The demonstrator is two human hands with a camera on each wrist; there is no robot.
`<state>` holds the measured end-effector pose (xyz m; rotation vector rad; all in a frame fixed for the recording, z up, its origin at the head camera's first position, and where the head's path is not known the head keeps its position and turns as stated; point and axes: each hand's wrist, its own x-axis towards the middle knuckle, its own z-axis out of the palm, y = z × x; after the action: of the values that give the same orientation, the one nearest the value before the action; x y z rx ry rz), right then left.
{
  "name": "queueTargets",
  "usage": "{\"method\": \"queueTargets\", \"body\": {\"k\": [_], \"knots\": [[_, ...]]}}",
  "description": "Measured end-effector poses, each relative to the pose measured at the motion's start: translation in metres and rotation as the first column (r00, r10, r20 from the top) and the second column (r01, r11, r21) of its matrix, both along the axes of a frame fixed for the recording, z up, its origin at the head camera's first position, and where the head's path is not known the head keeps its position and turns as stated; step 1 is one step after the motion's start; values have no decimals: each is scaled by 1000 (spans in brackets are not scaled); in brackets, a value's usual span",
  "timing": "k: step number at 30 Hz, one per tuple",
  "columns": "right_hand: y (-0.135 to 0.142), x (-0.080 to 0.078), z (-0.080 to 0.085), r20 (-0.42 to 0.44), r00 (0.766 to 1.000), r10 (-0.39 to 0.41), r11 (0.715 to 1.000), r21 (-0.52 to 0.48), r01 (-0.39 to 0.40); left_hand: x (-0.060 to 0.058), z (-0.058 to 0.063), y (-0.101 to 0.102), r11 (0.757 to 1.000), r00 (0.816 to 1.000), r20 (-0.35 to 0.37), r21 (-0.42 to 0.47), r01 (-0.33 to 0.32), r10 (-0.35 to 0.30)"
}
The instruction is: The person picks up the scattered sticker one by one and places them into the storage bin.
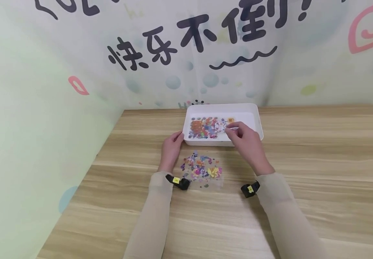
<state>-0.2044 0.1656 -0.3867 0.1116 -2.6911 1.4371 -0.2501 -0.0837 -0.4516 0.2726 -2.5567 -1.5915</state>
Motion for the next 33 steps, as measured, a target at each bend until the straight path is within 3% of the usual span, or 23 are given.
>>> {"method": "queueTargets", "body": {"k": [6,12,16,21,27,33], "knots": [[-1,-2,-4,6,999,52,998,29,-52,0,3,-3,1000,1000,19,2,3,-3],[-5,-4,-6,74,987,142,985,88,-148,0,5,-3,1000,999,45,8,17,-18],[-8,-6,-8,136,961,242,956,137,-260,0,6,-2,1000,999,39,8,28,-28],[-10,-6,-14,194,933,304,909,232,-345,1,7,-4,999,998,28,17,50,-51],[-17,-5,-23,162,924,346,856,348,-381,1,6,-5,998,998,23,26,50,-51],[-29,2,-24,187,935,300,822,446,-353,0,5,-4,998,998,27,31,53,-54]]}}
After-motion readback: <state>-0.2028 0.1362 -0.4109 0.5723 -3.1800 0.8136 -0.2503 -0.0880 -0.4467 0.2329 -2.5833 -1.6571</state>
